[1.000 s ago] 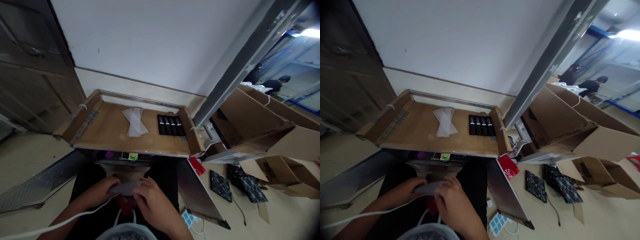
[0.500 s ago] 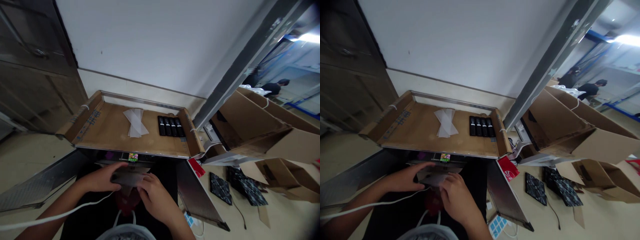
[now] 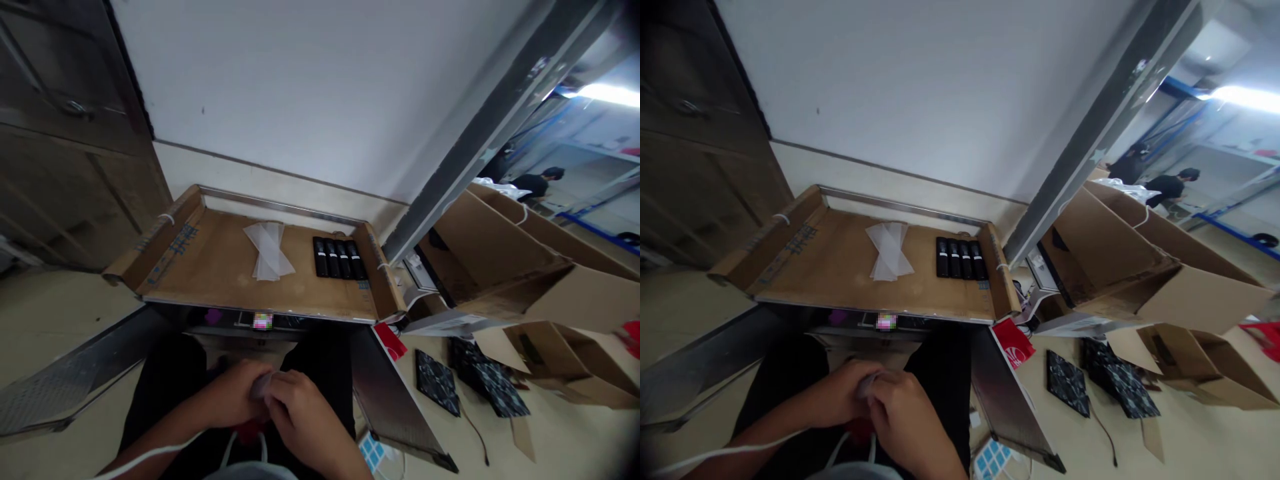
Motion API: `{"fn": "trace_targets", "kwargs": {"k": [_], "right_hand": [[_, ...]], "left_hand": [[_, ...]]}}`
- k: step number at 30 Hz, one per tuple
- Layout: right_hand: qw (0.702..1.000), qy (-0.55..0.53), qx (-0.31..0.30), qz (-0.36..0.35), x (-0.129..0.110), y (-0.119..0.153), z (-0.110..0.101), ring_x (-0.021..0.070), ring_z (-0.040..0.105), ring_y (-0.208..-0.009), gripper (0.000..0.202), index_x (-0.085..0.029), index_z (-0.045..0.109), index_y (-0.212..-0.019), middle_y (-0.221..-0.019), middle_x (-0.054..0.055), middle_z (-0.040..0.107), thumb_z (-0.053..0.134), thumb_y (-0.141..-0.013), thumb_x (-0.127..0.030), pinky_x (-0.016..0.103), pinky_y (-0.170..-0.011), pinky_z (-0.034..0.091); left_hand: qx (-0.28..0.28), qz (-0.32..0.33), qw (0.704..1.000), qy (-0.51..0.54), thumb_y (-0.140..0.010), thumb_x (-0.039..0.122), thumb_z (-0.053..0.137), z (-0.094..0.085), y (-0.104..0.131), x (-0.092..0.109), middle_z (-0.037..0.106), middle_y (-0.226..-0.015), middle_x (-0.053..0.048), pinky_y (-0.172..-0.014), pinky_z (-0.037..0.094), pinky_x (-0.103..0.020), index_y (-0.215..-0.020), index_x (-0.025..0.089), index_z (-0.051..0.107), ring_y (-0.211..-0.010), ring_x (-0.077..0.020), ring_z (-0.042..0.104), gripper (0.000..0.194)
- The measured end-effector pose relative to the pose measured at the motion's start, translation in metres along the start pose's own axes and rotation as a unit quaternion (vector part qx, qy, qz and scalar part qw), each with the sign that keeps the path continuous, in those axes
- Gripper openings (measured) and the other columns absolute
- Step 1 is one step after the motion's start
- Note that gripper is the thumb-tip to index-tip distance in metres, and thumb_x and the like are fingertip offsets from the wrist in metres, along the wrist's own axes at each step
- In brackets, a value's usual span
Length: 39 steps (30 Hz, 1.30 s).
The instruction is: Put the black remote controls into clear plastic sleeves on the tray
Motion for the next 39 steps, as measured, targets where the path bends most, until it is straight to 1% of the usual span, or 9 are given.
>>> {"fn": "trace_targets", "kwargs": {"k": [7,11,17,19,21,24,28,31,39], "right_hand": [[1.000,0.015,-0.007,-0.007,0.000,-0.008,0.013,0.0155,0.069,-0.088,0.021,-0.022,0.070,-0.090,-0.095,0.000,0.075,0.056,-0.090,-0.005,0.023,-0.085,0.048],[1.000,-0.018,0.005,-0.021,-0.002,-0.010,0.000,0.0158,0.069,-0.094,0.022,-0.025,0.072,-0.101,-0.100,0.000,0.075,0.059,-0.091,-0.009,0.025,-0.089,0.049],[0.961,-0.081,0.264,0.029,0.032,-0.016,-0.073,0.0171,0.066,-0.089,0.015,-0.020,0.069,-0.103,-0.097,0.005,0.071,0.057,-0.097,-0.026,0.028,-0.083,0.051],[0.956,-0.124,0.261,0.048,0.049,-0.022,-0.074,0.0157,0.063,-0.078,0.018,-0.019,0.067,-0.093,-0.084,0.003,0.068,0.056,-0.098,-0.032,0.026,-0.074,0.051],[0.972,-0.160,0.163,0.054,0.065,-0.034,-0.047,0.0144,0.061,-0.072,0.021,-0.019,0.066,-0.090,-0.078,0.001,0.065,0.054,-0.098,-0.033,0.024,-0.068,0.049],[0.991,-0.124,0.007,0.056,0.098,-0.055,0.021,0.0150,0.064,-0.075,0.016,-0.020,0.070,-0.100,-0.084,0.001,0.070,0.055,-0.093,-0.023,0.025,-0.073,0.050],[0.991,-0.040,0.068,0.107,0.172,-0.092,0.088,0.0232,0.065,-0.107,0.046,-0.019,0.065,-0.117,-0.116,0.010,0.070,0.054,-0.075,-0.004,0.037,-0.098,0.049],[0.984,-0.051,0.110,0.132,0.218,-0.118,0.118,0.0221,0.066,-0.107,0.064,-0.019,0.059,-0.126,-0.124,0.010,0.065,0.051,-0.065,0.001,0.038,-0.098,0.051],[0.982,-0.020,0.126,0.137,0.250,-0.153,0.128,0.0258,0.065,-0.106,0.051,-0.020,0.065,-0.116,-0.106,0.009,0.070,0.050,-0.070,-0.004,0.043,-0.100,0.051]], "left_hand": [[0.041,-0.014,0.999,-0.015,-0.071,0.021,0.065,-0.003,0.007,0.003,0.071,-0.092,-0.003,-0.078,0.045,-0.027,-0.090,0.018,0.064,-0.085,-0.0198,0.061,0.019],[0.069,-0.030,0.997,-0.008,-0.075,0.019,0.062,-0.007,0.007,-0.006,0.068,-0.082,-0.001,-0.070,0.043,-0.025,-0.080,0.017,0.061,-0.078,-0.0168,0.059,0.006],[0.167,-0.025,0.986,-0.003,-0.089,0.036,0.061,-0.048,0.026,-0.023,0.069,-0.088,-0.004,-0.081,0.050,-0.027,-0.090,0.017,0.064,-0.085,-0.0183,0.063,0.019],[0.226,-0.034,0.973,-0.010,-0.089,0.045,0.062,-0.072,0.042,-0.029,0.070,-0.090,-0.006,-0.082,0.053,-0.028,-0.093,0.017,0.065,-0.086,-0.0194,0.066,0.028],[0.304,-0.052,0.951,-0.014,-0.085,0.055,0.064,-0.097,0.061,-0.033,0.072,-0.090,-0.007,-0.081,0.056,-0.028,-0.092,0.017,0.065,-0.086,-0.0207,0.069,0.038],[0.403,-0.068,0.912,-0.040,-0.079,0.063,0.067,-0.127,0.093,-0.031,0.073,-0.087,-0.006,-0.080,0.059,-0.027,-0.089,0.019,0.067,-0.083,-0.0213,0.072,0.045],[0.467,-0.090,0.874,-0.101,-0.074,0.064,0.069,-0.150,0.124,-0.022,0.075,-0.083,-0.003,-0.074,0.061,-0.025,-0.085,0.021,0.070,-0.075,-0.0206,0.073,0.045],[0.483,-0.097,0.864,-0.103,-0.073,0.063,0.070,-0.154,0.139,-0.023,0.076,-0.083,-0.003,-0.071,0.062,-0.026,-0.084,0.022,0.070,-0.071,-0.0206,0.073,0.043],[0.485,-0.144,0.859,-0.085,-0.077,0.052,0.072,-0.147,0.161,-0.060,0.078,-0.089,-0.003,-0.077,0.063,-0.026,-0.091,0.022,0.072,-0.079,-0.0218,0.076,0.033]]}}
Point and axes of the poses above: each hand's wrist, its own y-axis away from the middle knuckle, its own z-axis out of the palm, x = y × z, the point moved 6 cm from there along -y, towards the middle knuckle
